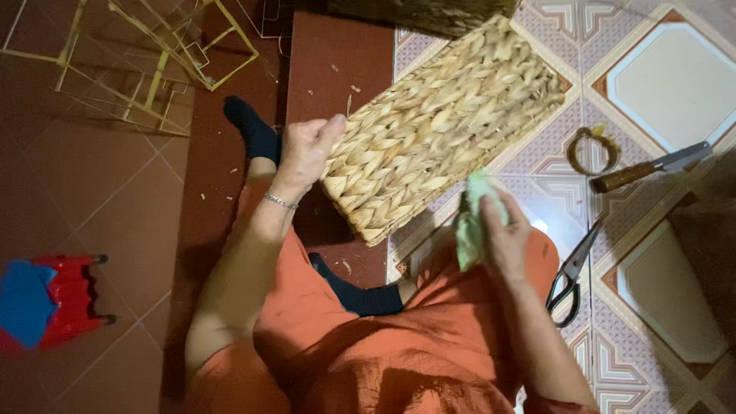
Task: The person wipes the interior and exterior surfaces of a woven basket with a green cloth and uses scissors to trim loose strands. The person rotates the basket to access different sides and continues wiping until the end of the clip.
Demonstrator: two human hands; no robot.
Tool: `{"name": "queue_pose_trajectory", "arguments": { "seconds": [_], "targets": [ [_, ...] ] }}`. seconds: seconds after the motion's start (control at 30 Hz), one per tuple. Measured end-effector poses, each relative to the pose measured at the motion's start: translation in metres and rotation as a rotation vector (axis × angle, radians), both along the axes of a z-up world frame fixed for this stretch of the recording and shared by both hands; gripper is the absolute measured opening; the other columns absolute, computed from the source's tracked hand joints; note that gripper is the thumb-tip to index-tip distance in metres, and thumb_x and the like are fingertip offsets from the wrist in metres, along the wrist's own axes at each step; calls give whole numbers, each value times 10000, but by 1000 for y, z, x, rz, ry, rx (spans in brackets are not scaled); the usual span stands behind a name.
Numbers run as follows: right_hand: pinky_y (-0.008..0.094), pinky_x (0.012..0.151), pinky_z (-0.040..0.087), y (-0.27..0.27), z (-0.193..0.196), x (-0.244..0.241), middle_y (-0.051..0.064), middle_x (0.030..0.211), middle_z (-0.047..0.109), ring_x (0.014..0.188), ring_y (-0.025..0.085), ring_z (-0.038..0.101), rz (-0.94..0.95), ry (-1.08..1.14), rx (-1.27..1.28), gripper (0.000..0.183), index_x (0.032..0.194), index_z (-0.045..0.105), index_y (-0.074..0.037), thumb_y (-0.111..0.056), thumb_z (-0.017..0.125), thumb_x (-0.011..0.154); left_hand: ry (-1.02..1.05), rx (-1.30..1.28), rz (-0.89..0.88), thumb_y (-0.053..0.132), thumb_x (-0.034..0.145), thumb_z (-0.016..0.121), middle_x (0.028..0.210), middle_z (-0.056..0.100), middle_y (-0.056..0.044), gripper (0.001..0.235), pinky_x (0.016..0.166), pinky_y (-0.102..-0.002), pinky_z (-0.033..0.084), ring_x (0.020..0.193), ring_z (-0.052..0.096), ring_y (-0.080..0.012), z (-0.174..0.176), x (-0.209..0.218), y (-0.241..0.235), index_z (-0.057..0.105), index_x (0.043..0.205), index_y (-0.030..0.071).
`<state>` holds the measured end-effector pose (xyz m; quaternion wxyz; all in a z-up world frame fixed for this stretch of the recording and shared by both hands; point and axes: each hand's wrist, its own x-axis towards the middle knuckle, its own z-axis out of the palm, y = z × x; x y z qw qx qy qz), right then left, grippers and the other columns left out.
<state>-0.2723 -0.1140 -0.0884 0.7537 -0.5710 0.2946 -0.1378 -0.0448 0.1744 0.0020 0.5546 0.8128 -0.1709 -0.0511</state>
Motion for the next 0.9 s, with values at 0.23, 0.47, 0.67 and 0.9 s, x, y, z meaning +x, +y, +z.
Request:
{"name": "queue_pose_trajectory", "arguments": {
  "seconds": [0.23,0.47,0.67,0.9],
  "targets": [
    [283,823,548,-3,-4,27,55,1072,742,950,117,655,239,37,-457,318,1258,712,-34,-209,715,992,-662,201,-136,230,1060,645,612,616,-12,385,400,-280,356,467,525,-59,-3,-20,-9,673,710,71],
    [301,819,570,-53,16,10,40,1048,751,922,145,694,242,156,-455,361,1260,717,-83,-221,741,927,-914,474,-344,319,926,768,551,547,-46,366,469,-329,452,469,546,-161,-72,-70,-6,558,707,114],
    [369,1036,530,-55,24,44,146,1201,628,1154,236,625,-11,-144,-1024,345,1381,690,-63,-112,742,1043,-696,366,-364,289,919,793,631,587,-78,356,636,-387,478,588,592,-244,-97,-98,4,559,739,91],
    [464,934,544,-5,27,82,185,1306,643,1102,344,604,130,-77,-1443,429,1382,666,-84,-59,769,966,-802,307,-69,246,887,724,1166,679,-144,204,1014,-456,440,1142,605,-288,-82,-79,22,698,988,70]
  ]
}}
